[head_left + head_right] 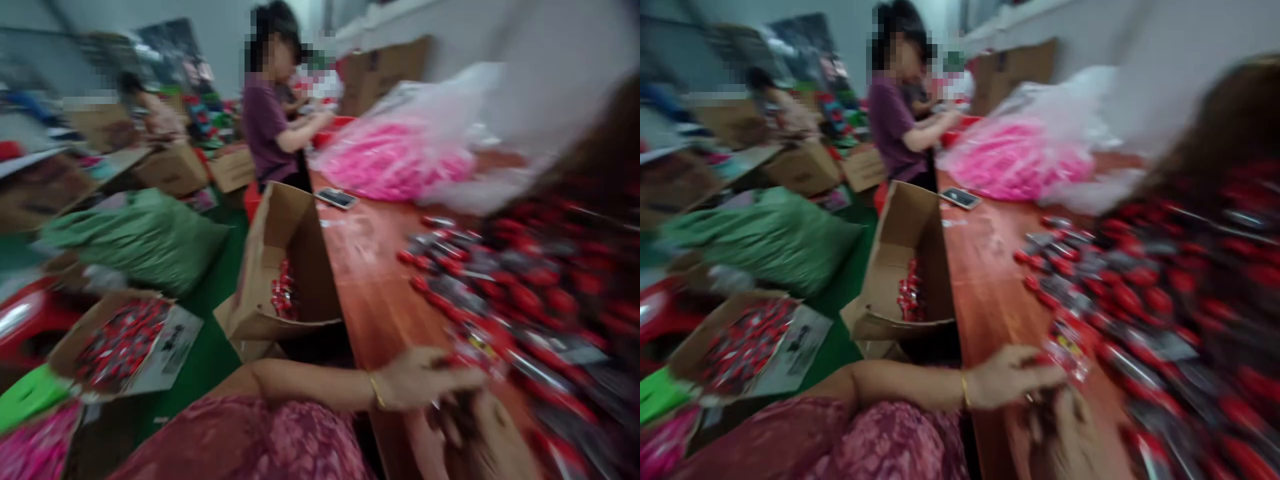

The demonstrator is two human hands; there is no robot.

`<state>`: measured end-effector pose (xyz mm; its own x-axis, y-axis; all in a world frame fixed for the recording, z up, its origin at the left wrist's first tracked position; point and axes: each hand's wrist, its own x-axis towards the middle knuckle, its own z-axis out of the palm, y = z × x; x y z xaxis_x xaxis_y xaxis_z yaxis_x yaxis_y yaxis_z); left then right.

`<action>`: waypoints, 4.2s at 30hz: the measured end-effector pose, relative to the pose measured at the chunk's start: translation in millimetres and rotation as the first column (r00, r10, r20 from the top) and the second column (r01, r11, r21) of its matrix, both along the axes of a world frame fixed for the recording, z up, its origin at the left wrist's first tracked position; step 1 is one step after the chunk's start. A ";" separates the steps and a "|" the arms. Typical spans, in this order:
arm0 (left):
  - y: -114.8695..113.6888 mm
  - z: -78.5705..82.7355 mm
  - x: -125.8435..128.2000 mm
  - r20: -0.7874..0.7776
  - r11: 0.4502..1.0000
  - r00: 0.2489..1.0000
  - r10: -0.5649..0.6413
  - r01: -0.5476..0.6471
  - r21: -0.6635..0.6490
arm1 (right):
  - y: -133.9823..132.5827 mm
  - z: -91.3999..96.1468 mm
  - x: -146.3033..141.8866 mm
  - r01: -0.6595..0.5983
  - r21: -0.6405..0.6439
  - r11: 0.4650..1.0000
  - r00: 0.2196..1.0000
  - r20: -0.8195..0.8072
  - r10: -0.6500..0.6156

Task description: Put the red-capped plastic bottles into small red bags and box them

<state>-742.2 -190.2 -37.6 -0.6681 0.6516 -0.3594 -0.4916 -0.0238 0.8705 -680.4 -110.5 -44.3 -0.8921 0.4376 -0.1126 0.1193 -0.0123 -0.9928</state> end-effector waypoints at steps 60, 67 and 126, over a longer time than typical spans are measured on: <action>14.3 0.8 -0.4 0.071 0.957 0.971 -0.230 0.213 0.198 | -27.4 -1.1 24.1 0.458 -0.305 0.835 0.840 -0.159 -0.519; 14.3 0.5 1.2 0.166 0.957 0.954 -0.251 0.218 0.193 | -24.3 -7.8 35.2 0.448 -0.260 0.855 0.858 -0.143 -0.493; 19.2 -12.0 -20.2 -0.169 0.979 0.964 -0.205 0.204 -0.024 | -7.2 -22.8 11.7 0.519 -0.257 0.815 0.828 -0.086 -0.554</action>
